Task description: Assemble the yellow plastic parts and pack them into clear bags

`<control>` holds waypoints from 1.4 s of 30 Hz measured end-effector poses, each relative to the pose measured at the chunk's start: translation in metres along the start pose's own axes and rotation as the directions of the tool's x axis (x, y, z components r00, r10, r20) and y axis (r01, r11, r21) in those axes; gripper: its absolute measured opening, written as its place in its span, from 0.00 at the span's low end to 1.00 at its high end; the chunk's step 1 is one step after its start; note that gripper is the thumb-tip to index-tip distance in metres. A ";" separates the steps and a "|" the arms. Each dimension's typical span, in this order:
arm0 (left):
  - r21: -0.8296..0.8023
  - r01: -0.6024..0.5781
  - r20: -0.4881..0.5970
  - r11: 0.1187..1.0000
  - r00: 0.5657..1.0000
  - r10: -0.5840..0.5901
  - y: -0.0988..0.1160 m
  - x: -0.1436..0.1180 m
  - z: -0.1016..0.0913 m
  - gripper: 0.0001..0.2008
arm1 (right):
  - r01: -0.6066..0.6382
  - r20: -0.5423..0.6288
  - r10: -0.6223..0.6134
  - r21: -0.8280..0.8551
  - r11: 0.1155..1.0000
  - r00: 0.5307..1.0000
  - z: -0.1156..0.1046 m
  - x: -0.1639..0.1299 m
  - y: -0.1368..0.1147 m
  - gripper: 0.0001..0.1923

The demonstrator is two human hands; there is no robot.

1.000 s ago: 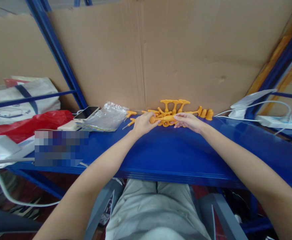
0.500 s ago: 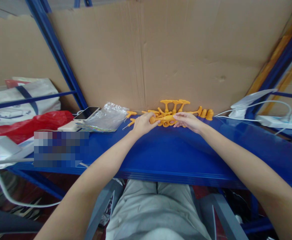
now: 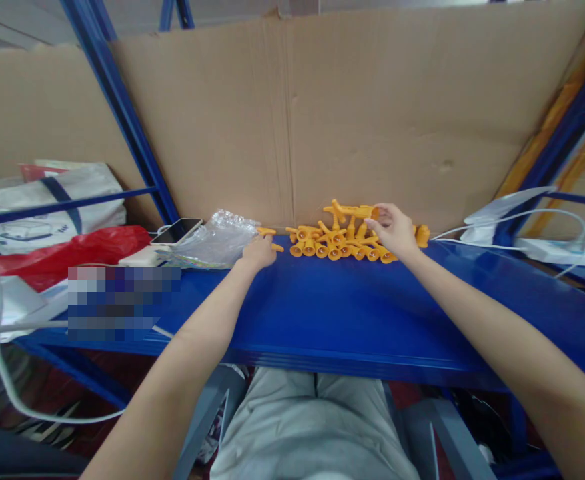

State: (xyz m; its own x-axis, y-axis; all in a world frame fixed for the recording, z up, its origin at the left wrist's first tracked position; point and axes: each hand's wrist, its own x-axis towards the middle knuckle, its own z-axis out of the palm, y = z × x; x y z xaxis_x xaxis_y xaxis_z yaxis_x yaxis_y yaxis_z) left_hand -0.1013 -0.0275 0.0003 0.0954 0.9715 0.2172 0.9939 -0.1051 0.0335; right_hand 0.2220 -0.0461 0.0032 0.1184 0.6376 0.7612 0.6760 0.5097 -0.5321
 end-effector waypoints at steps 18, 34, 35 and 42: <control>0.028 -0.107 0.075 0.994 0.992 0.104 -0.002 0.006 0.007 0.17 | 0.504 0.560 -0.121 -0.603 0.619 0.819 0.077 -0.004 -0.053 0.20; 0.036 -0.148 0.120 0.988 0.983 0.142 0.000 0.003 0.004 0.20 | -0.048 0.259 0.244 -0.587 0.808 0.934 -0.006 0.041 0.001 0.24; 0.042 -0.149 0.098 0.988 0.985 0.144 0.000 0.002 0.004 0.20 | -0.121 0.188 0.301 -0.631 0.767 0.935 -0.018 0.043 0.008 0.24; 0.110 -0.129 0.148 0.985 0.983 0.112 0.004 -0.002 0.003 0.25 | -0.310 0.040 0.525 -0.769 0.559 0.850 -0.081 0.029 0.078 0.26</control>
State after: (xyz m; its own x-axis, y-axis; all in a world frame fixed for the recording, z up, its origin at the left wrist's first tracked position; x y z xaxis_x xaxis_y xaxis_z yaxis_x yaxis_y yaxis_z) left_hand -0.0971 -0.0292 -0.0032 0.2136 0.9742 0.0729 0.9732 -0.2057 -0.1028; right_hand 0.3370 -0.0351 0.0137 0.4269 0.8326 0.3530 0.9007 -0.3565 -0.2483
